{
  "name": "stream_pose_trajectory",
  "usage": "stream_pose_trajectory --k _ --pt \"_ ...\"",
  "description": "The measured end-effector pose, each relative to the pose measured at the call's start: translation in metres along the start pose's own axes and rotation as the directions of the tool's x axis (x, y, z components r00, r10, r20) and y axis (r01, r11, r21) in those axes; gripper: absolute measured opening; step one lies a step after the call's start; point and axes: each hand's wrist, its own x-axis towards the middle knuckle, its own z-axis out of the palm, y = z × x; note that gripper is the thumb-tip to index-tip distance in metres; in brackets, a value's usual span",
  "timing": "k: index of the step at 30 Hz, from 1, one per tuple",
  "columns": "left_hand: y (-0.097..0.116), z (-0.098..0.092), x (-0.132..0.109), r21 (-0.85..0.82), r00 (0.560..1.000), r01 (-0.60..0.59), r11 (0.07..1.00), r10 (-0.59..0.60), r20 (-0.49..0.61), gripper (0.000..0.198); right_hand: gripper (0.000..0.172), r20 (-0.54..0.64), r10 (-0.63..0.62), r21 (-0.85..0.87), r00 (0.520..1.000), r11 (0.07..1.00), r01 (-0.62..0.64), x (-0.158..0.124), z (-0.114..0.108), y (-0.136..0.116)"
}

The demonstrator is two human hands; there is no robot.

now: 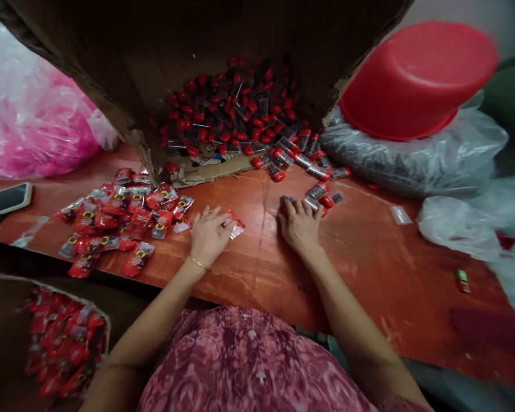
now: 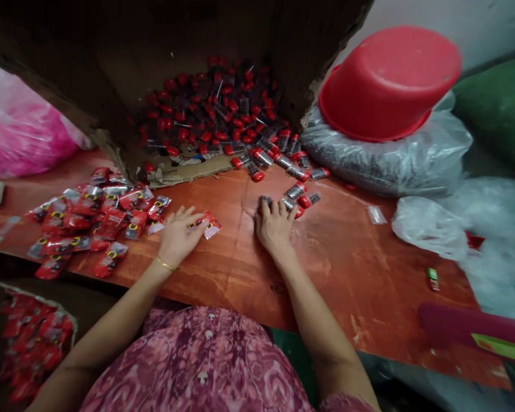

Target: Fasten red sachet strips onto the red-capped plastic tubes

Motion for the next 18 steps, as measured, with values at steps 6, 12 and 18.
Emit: stream_pose_trajectory --k 6,12,18 --pt "-0.021 0.018 0.003 0.304 0.983 -0.154 0.940 0.114 0.144 0.014 0.036 0.028 -0.041 0.060 0.999 0.997 0.040 -0.047 -0.024 -0.020" --pt "-0.020 0.021 0.002 0.428 0.979 -0.195 0.883 0.152 0.134 0.020 0.026 -0.070 -0.103 0.213 0.992 0.970 0.115 -0.049 -0.027 -0.045" --pt "-0.018 0.021 0.001 0.616 0.975 -0.220 0.756 0.147 0.169 0.029 0.023 -0.095 -0.101 0.323 0.990 0.938 0.127 -0.049 -0.023 -0.055"
